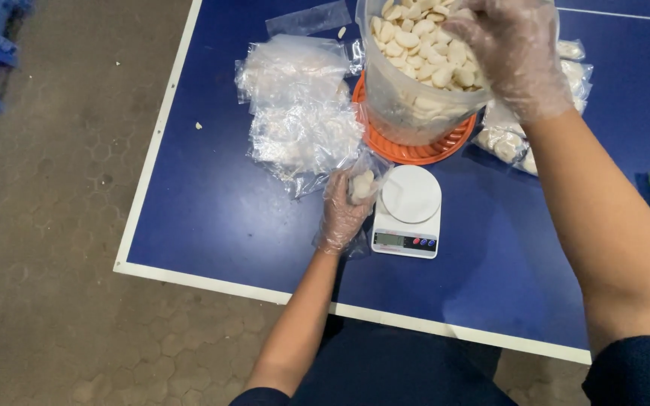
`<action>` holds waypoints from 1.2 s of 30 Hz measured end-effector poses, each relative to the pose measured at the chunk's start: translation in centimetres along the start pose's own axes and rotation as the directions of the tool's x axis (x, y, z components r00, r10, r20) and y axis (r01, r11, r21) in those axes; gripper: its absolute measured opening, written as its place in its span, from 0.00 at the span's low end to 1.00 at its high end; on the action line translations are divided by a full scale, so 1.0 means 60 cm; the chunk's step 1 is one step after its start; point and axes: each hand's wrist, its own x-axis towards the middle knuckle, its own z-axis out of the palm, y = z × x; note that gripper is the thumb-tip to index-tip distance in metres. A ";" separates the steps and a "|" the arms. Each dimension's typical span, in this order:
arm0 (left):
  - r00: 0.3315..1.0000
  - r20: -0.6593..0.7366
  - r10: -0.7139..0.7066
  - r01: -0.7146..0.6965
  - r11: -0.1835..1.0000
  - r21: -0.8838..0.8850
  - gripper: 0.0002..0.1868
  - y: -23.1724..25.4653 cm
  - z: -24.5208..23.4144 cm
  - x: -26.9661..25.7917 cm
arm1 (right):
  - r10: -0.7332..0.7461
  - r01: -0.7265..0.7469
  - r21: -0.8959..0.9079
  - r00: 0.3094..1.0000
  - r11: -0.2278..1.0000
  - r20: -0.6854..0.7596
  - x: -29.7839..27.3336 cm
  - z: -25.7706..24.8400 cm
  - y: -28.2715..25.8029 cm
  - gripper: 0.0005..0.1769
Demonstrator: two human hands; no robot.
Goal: Weighing and bagging small crackers from a bulk container using a digital scale.
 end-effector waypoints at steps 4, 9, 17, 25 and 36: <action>1.000 -0.016 0.009 -0.008 0.999 0.037 0.26 -0.021 0.010 -0.010 | -0.088 0.087 -0.013 0.994 0.996 -0.069 -0.052 -0.019 -0.047 0.16; 0.993 0.012 -0.118 0.118 0.992 -0.039 0.28 0.011 -0.008 0.004 | 0.167 -0.142 0.227 0.981 0.964 -0.098 -0.115 0.057 -0.148 0.09; 0.986 0.009 -0.165 0.166 0.982 -0.087 0.29 0.005 -0.002 0.006 | 0.303 -0.327 0.267 0.944 0.906 0.131 -0.104 0.095 -0.211 0.08; 0.990 -0.024 -0.136 0.134 0.988 -0.075 0.27 0.001 -0.001 0.002 | 0.159 -0.249 0.265 0.934 0.932 0.320 -0.074 0.068 -0.209 0.18; 1.000 0.001 -0.031 0.031 0.999 0.019 0.31 -0.014 0.005 -0.007 | -0.151 0.145 -0.068 0.983 0.987 -0.101 0.005 0.032 -0.122 0.07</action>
